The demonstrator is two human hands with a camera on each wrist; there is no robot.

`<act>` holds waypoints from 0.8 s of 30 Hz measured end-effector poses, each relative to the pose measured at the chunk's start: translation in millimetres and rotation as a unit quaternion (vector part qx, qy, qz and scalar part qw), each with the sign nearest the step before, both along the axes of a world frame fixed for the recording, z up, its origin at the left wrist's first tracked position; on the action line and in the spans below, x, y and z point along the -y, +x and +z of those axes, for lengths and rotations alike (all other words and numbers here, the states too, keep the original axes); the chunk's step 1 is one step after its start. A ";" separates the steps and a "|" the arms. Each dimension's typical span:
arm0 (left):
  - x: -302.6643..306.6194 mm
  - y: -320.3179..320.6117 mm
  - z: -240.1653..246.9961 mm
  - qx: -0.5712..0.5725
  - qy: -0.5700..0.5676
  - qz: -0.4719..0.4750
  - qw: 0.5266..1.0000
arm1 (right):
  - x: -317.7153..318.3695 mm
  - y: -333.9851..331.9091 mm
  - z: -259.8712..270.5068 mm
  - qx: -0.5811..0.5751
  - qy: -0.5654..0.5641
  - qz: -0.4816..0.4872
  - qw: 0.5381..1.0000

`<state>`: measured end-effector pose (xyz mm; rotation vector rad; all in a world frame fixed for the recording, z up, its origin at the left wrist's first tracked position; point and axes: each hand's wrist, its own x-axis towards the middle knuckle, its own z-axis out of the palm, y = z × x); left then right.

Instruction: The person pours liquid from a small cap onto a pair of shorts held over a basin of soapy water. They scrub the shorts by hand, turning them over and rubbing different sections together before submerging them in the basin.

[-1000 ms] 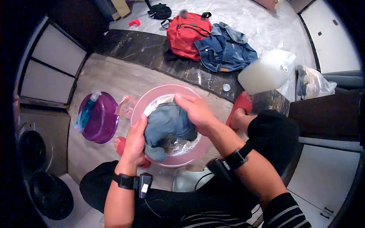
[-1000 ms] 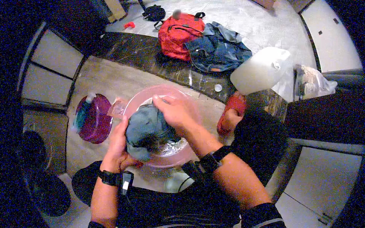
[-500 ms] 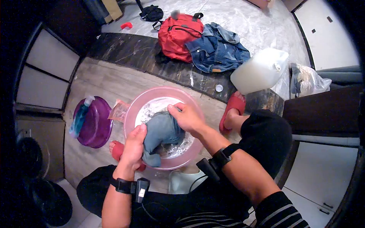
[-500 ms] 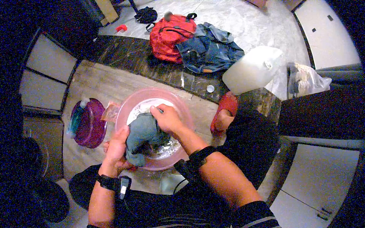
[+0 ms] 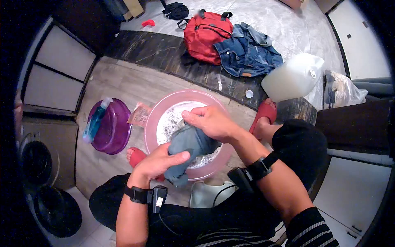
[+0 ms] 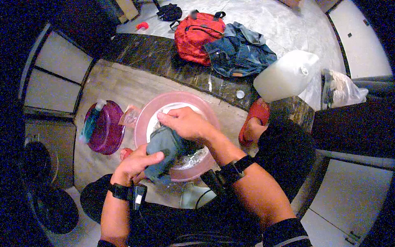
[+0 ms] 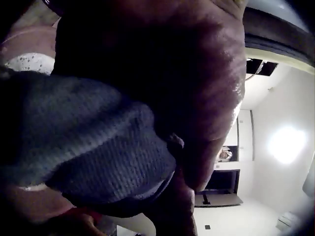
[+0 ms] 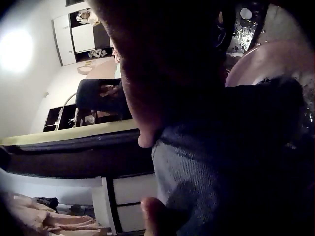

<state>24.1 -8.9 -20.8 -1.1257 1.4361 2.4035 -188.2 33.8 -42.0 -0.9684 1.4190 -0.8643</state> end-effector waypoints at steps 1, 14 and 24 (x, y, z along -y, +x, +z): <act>0.9 1.7 -1.6 0.008 -0.009 -0.036 0.999 | -0.6 0.0 5.0 0.003 0.015 0.004 1.000; -7.5 -5.2 -14.7 0.002 0.011 0.123 0.992 | 11.2 -5.6 -9.3 -0.078 -0.053 -0.203 0.975; -5.2 -11.7 -16.5 -0.058 0.126 0.283 0.949 | 6.2 -63.5 169.6 -0.106 -0.342 -0.379 0.854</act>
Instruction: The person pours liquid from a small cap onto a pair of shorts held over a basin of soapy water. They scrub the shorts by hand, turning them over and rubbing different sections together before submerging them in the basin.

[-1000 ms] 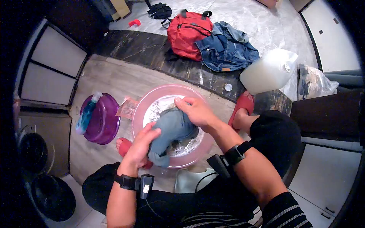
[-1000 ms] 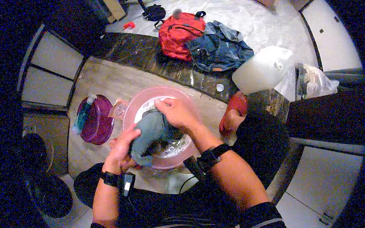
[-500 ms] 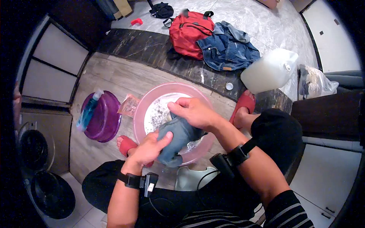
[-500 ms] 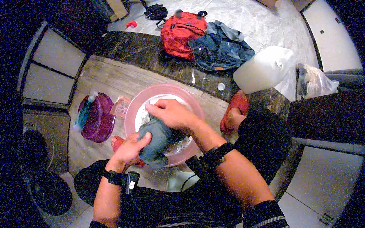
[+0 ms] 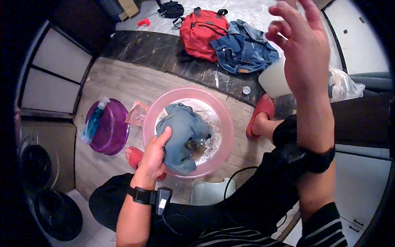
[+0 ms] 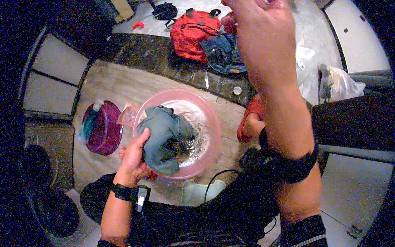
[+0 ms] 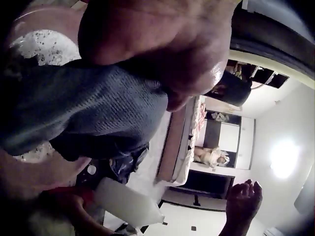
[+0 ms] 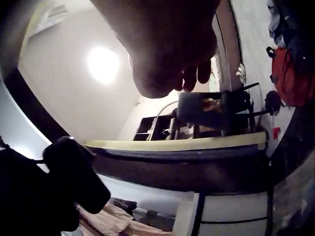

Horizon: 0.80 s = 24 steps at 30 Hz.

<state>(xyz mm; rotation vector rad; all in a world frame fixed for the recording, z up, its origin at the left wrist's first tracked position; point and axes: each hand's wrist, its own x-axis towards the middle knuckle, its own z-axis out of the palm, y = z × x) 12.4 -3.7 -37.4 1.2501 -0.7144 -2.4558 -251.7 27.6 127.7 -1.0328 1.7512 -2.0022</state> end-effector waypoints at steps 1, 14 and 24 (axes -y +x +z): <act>1.8 2.2 -5.5 -0.009 0.014 0.011 1.000 | -1.0 -0.9 6.9 0.007 0.021 0.000 1.000; -2.6 -17.8 18.6 0.107 0.001 0.047 0.993 | -38.2 -171.0 -332.9 0.128 0.528 -0.046 0.838; -0.3 -16.3 -12.6 0.122 0.008 0.066 0.990 | -26.9 -152.0 -381.7 -0.089 0.645 -0.060 0.756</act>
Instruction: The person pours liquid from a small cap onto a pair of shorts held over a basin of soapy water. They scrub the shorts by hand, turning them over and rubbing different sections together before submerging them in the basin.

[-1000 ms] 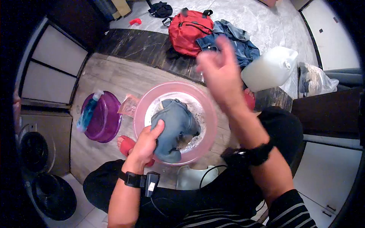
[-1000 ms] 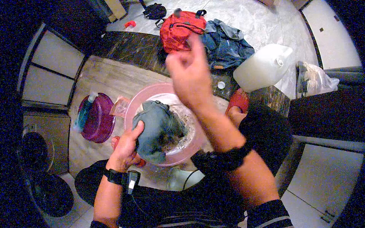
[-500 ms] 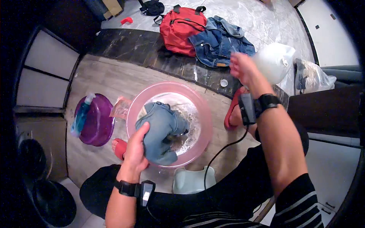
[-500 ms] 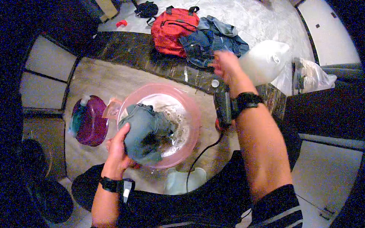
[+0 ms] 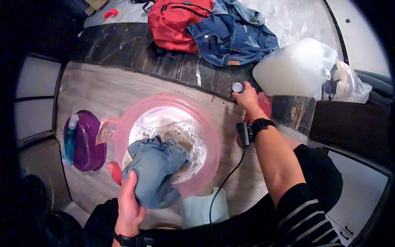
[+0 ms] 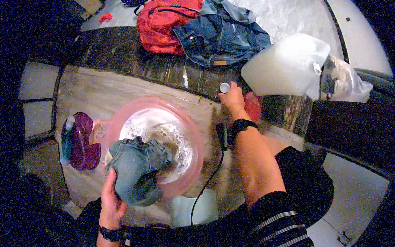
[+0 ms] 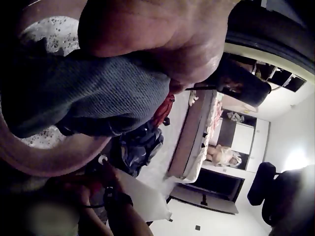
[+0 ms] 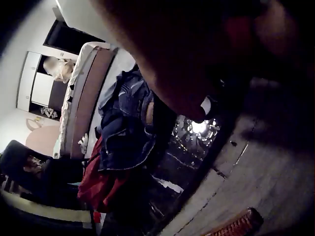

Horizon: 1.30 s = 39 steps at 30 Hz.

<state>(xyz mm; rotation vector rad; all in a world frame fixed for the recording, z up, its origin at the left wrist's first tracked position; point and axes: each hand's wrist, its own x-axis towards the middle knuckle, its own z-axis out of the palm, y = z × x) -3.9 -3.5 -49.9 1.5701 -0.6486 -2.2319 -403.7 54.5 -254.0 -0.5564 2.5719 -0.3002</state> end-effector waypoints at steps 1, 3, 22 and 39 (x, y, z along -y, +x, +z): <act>0.9 2.2 -3.8 0.004 0.003 0.000 1.000 | 2.0 -0.9 -5.1 -0.003 -0.001 0.000 1.000; 1.1 2.2 -7.2 0.017 0.009 0.021 1.000 | 6.1 -2.0 -13.7 -0.005 -0.002 0.003 1.000; -0.4 -2.4 15.1 -0.054 -0.035 0.037 0.997 | 40.7 15.5 47.0 -0.021 -0.142 0.172 0.974; -23.1 33.4 33.7 -0.255 -0.016 0.070 0.964 | 33.9 233.0 308.1 0.009 -0.349 0.599 0.721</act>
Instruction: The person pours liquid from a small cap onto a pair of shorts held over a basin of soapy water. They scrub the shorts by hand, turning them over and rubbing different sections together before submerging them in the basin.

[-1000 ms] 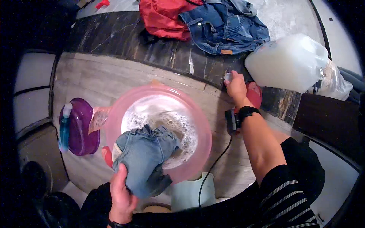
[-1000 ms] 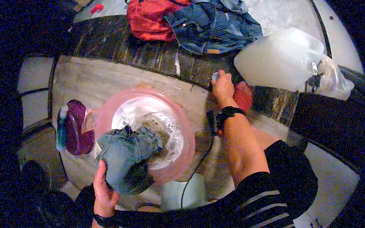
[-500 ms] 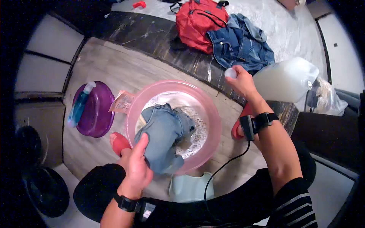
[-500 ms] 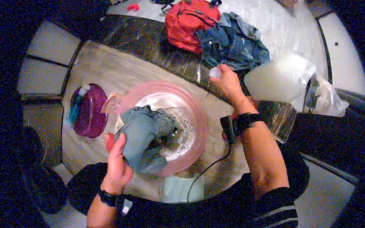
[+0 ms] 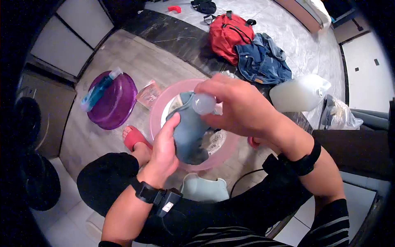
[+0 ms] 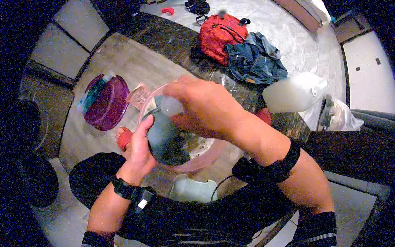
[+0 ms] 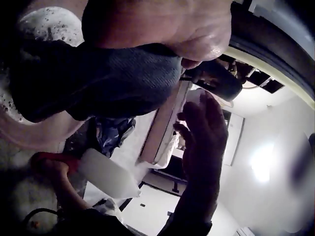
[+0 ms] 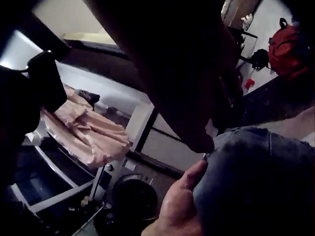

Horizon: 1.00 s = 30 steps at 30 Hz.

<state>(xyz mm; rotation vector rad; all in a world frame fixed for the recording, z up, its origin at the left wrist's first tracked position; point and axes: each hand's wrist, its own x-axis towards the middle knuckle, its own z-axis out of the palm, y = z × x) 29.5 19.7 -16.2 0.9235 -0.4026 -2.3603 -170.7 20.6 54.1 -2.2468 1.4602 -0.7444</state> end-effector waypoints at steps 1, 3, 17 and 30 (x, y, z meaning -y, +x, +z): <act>-0.8 -0.9 1.9 0.010 0.001 0.006 1.000 | -2.9 7.5 3.1 -0.013 -0.010 0.010 1.000; -1.1 0.5 4.3 0.025 -0.005 0.012 1.000 | -3.1 19.0 10.7 -0.087 0.016 0.021 0.996; -4.8 9.0 5.5 -0.014 -0.025 0.009 1.000 | -7.4 37.4 20.4 -0.195 0.006 0.038 0.980; -4.0 12.1 4.5 -0.027 -0.012 0.006 1.000 | -0.2 29.4 22.1 -0.201 0.017 0.028 0.979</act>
